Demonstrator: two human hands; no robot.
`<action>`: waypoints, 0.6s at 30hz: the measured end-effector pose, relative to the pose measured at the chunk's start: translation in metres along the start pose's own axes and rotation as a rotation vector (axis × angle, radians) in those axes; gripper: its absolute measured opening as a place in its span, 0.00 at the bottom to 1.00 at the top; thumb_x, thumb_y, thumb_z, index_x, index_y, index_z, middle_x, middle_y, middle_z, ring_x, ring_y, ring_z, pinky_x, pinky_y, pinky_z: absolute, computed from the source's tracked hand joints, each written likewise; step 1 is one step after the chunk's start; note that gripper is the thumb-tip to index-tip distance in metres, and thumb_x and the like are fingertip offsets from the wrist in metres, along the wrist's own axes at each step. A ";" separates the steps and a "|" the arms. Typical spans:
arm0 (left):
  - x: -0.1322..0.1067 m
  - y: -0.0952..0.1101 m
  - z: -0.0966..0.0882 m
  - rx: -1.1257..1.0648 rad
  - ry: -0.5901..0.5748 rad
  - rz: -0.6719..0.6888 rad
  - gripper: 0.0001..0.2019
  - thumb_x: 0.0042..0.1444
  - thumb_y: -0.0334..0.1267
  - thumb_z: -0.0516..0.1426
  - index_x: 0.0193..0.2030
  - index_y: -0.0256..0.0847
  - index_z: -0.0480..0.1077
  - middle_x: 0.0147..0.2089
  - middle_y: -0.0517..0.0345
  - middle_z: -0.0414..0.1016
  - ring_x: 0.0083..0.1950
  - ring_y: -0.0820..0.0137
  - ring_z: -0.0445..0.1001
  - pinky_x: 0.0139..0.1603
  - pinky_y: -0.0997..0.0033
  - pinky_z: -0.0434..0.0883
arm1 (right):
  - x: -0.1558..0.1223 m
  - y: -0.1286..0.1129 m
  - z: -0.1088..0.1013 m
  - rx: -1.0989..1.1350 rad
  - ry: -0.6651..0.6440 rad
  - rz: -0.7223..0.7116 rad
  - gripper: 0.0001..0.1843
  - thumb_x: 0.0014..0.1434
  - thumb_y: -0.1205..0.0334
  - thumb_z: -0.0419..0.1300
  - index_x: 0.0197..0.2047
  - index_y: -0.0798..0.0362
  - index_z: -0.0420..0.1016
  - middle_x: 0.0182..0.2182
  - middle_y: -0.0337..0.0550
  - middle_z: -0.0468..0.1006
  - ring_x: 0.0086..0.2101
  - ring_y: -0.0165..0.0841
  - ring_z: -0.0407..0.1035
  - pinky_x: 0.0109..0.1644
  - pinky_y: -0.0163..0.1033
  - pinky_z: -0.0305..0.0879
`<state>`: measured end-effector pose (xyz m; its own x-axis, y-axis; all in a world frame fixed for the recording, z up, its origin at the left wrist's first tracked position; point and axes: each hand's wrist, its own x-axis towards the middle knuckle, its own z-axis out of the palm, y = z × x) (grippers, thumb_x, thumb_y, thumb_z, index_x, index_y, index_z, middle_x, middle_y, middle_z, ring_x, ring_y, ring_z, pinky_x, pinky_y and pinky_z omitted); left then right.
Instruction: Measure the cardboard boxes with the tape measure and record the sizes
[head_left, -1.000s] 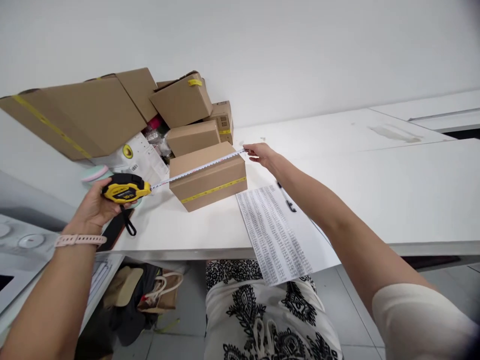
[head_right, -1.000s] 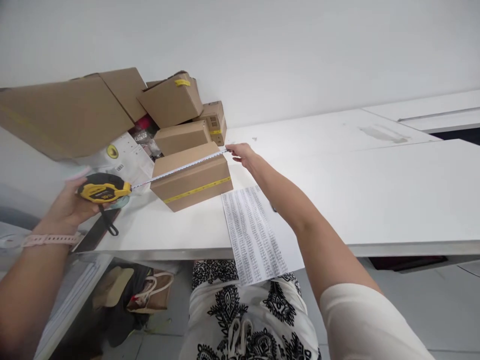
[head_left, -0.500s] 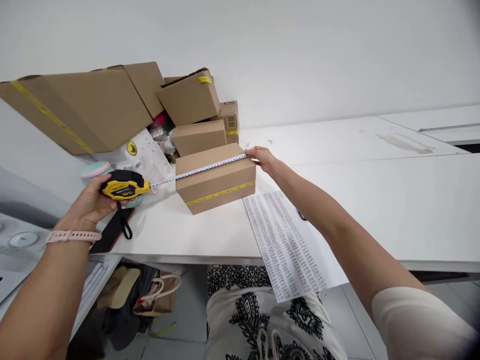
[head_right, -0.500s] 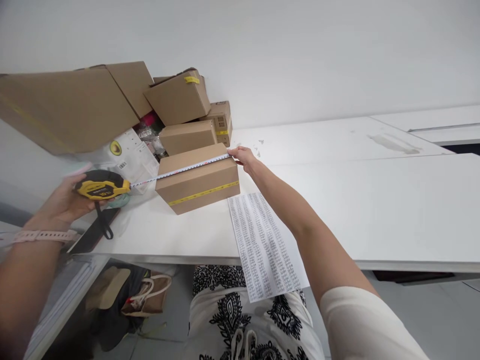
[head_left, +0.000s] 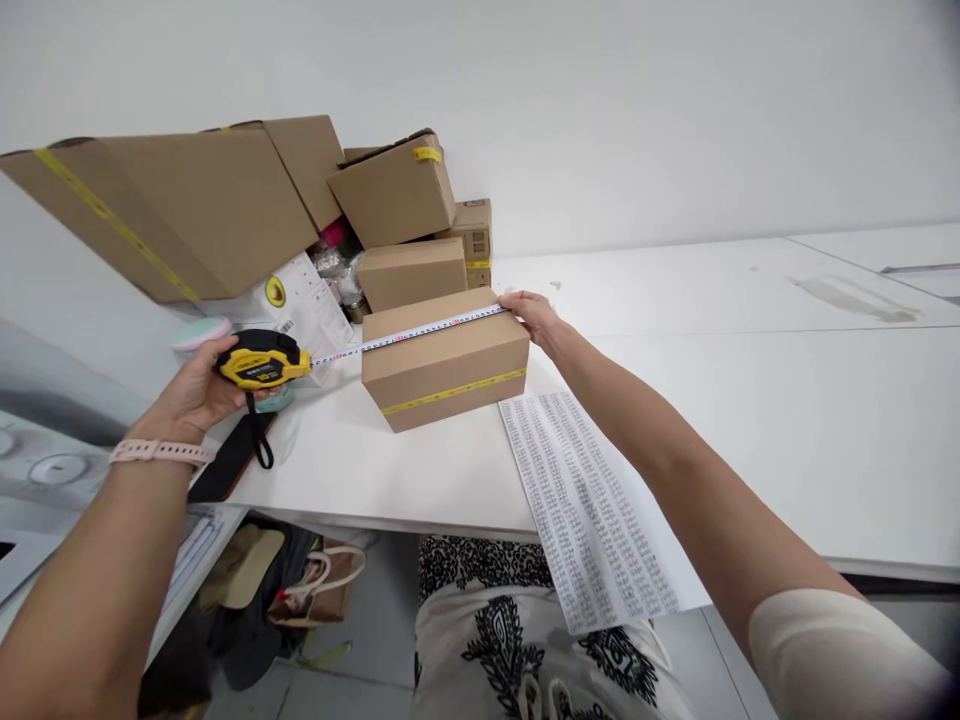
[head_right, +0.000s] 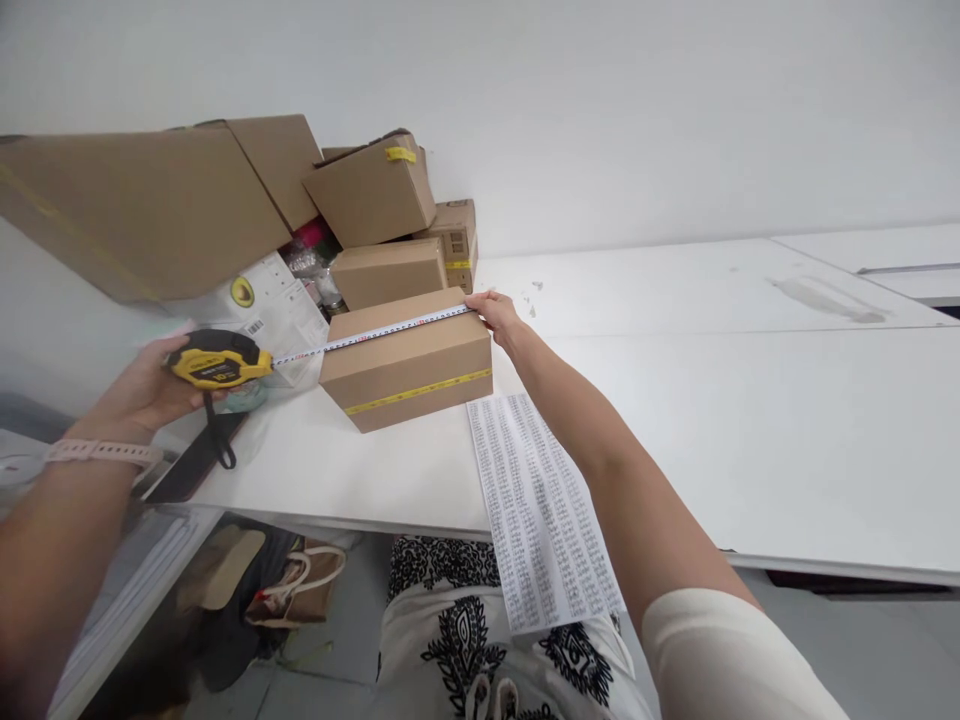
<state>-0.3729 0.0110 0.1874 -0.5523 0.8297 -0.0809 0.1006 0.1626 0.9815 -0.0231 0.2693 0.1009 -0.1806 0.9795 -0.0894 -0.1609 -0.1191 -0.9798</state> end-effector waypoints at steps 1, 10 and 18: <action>0.000 -0.002 -0.001 -0.047 -0.008 -0.047 0.14 0.63 0.40 0.53 0.49 0.31 0.70 0.32 0.58 0.81 0.30 0.68 0.75 0.22 0.75 0.72 | 0.001 0.001 0.000 -0.002 0.003 -0.009 0.13 0.44 0.66 0.69 0.26 0.52 0.67 0.25 0.34 0.72 0.29 0.28 0.66 0.34 0.35 0.63; -0.002 -0.011 -0.010 -0.195 -0.118 -0.086 0.12 0.63 0.42 0.56 0.45 0.34 0.71 0.33 0.61 0.81 0.33 0.67 0.78 0.26 0.75 0.71 | 0.009 0.009 0.000 -0.075 0.046 -0.013 0.10 0.46 0.68 0.70 0.29 0.54 0.71 0.24 0.35 0.72 0.25 0.26 0.64 0.28 0.34 0.61; -0.008 -0.009 -0.008 -0.186 -0.162 -0.099 0.16 0.61 0.46 0.58 0.46 0.33 0.71 0.33 0.62 0.81 0.32 0.69 0.78 0.27 0.76 0.70 | 0.001 0.003 0.002 -0.080 0.066 0.017 0.10 0.47 0.68 0.70 0.29 0.53 0.72 0.26 0.36 0.73 0.26 0.26 0.64 0.28 0.34 0.60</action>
<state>-0.3759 -0.0017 0.1806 -0.4108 0.8916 -0.1903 -0.1093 0.1590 0.9812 -0.0254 0.2701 0.0978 -0.1182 0.9863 -0.1149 -0.0798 -0.1248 -0.9890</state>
